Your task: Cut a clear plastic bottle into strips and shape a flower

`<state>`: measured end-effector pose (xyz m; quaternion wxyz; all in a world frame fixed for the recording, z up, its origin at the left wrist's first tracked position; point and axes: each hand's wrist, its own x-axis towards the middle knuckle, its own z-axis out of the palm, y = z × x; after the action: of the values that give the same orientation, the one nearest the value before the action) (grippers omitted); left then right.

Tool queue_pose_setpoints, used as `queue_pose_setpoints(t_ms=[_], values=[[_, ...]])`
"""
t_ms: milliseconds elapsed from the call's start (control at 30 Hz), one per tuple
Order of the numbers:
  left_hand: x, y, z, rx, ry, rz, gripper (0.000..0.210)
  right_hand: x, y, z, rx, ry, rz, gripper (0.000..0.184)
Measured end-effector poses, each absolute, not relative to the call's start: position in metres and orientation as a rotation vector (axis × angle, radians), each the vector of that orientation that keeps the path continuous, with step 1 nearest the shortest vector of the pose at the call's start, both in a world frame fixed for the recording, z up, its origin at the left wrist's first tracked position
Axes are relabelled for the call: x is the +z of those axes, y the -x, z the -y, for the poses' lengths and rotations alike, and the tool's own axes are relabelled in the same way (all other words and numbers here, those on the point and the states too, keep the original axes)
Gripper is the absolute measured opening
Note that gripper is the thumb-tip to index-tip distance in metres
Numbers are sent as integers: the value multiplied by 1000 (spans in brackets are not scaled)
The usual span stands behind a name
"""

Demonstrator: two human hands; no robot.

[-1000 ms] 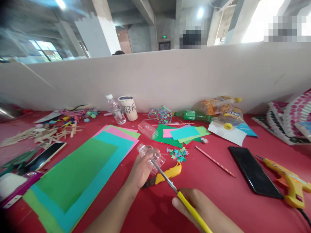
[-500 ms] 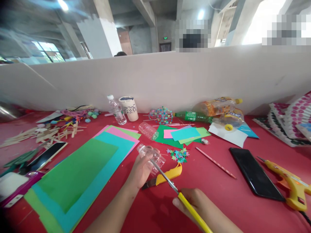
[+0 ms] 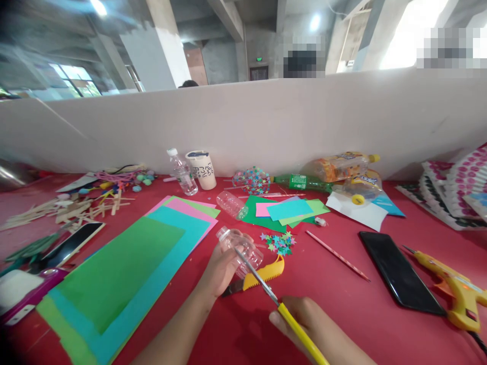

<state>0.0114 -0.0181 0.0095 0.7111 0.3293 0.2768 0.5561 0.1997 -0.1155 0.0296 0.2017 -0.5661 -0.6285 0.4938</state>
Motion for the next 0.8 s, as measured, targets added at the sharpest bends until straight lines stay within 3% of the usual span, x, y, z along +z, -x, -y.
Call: queue_pose_setpoints(t_ms=[233, 600, 800], values=[[9, -11, 18, 1234, -753, -594, 28, 24, -195, 117, 1260, 1648, 1787, 65], [13, -9, 17, 1184, -828, -589, 31, 41, -193, 121, 1465, 1686, 1616, 73], [14, -10, 17, 1179, -838, -613, 33, 30, -194, 118, 1354, 1653, 1684, 66]])
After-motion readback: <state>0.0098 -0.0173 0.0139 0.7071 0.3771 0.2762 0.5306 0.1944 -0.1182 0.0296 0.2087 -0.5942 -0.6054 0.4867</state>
